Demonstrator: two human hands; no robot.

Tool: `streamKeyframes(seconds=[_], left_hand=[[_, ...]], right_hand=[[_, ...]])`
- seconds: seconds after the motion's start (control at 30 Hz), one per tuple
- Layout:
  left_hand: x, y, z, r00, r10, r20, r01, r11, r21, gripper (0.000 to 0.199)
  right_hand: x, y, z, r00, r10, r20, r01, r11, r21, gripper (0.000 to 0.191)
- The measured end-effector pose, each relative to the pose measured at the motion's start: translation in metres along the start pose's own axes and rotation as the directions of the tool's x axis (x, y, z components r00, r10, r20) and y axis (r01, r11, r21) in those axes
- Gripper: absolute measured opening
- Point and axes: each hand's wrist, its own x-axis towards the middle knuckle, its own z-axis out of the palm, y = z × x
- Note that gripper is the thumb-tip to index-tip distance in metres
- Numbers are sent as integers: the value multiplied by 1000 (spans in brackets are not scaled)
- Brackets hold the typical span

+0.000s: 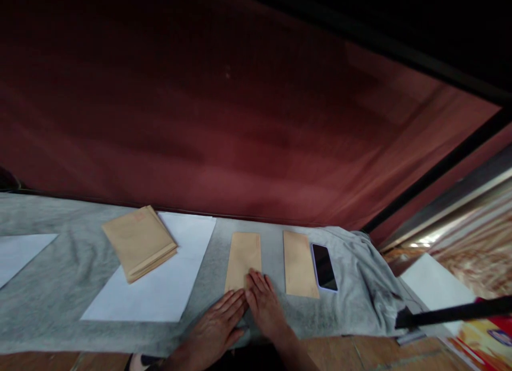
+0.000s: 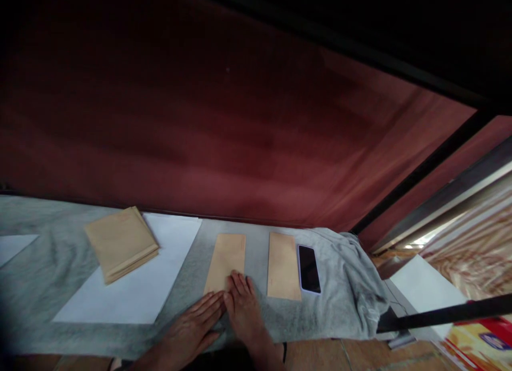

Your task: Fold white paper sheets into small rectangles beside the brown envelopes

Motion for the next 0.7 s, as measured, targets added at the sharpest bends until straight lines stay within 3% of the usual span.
streamKeyframes(seconds=[0.2,0.43,0.57,0.7], left_hand=[[2,6,-8,1000,-2,12,1,1000,23,67],[-3,9,2,1000,6,16,-8,992,129,69],[-7,13,8,1000,-5,-31,10,986,167,70],[-9,19,10,998,-36,-55,46,983,179,70]], right_hand=[[42,27,21,1000,-8,-7,7,995,-104,53],[74,39,30,987,131,-89,-146,973,-180,54],[70,31,28,980,146,-138,-170,968,-182,53],[34,15,24,988,86,-131,-111,974,-196,54]])
